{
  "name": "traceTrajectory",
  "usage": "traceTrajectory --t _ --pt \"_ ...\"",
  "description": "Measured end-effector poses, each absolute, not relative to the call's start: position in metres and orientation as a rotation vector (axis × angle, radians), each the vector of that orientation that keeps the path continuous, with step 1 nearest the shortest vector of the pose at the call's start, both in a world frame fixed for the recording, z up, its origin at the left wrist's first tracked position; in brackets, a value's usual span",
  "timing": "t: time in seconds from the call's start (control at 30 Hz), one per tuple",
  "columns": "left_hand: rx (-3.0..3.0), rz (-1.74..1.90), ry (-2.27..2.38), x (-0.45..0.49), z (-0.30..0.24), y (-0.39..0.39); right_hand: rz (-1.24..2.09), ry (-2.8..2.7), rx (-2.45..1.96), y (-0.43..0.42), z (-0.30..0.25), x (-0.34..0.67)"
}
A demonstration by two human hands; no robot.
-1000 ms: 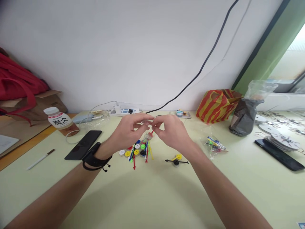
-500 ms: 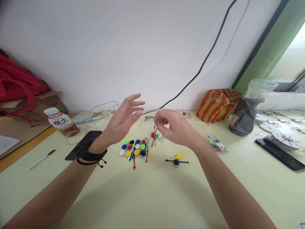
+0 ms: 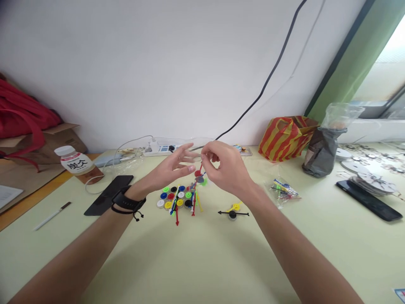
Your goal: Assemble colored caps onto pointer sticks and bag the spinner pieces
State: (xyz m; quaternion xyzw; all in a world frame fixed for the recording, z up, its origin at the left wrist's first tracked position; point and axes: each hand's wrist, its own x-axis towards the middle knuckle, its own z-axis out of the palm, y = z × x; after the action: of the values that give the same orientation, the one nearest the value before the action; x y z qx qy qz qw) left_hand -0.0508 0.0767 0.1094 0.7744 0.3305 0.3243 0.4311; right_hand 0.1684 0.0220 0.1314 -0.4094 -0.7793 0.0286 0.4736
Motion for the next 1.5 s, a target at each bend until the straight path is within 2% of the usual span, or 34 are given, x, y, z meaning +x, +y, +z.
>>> traceTrajectory --t 0.2,0.6,0.77,0.9,1.07,1.27,1.37,1.5 --pt "1.815 0.728 0.634 -0.036 0.086 0.078 0.072 -1.786 -1.03 0.018 0.138 0.173" --pt "1.67 0.657 0.586 -0.027 0.066 0.076 0.368 -2.077 -1.262 0.012 0.152 0.191" --pt "1.672 0.61 0.637 -0.029 0.06 0.08 0.25 -1.935 -1.167 0.016 0.151 0.193" --pt "1.617 0.706 0.738 -0.033 0.055 0.089 0.134 -1.861 -1.19 0.015 0.156 0.205" --pt "1.47 0.812 0.796 -0.037 0.052 0.097 0.537 -2.458 -1.308 0.022 0.141 0.223" --pt "1.556 0.854 0.901 -0.038 0.055 0.096 0.922 -2.794 -1.717 0.038 0.095 0.189" --pt "1.583 0.835 0.917 -0.038 0.057 0.096 0.936 -2.853 -1.859 0.042 0.084 0.177" --pt "1.578 0.816 0.909 -0.038 0.055 0.096 0.906 -2.796 -1.833 0.046 0.084 0.188"
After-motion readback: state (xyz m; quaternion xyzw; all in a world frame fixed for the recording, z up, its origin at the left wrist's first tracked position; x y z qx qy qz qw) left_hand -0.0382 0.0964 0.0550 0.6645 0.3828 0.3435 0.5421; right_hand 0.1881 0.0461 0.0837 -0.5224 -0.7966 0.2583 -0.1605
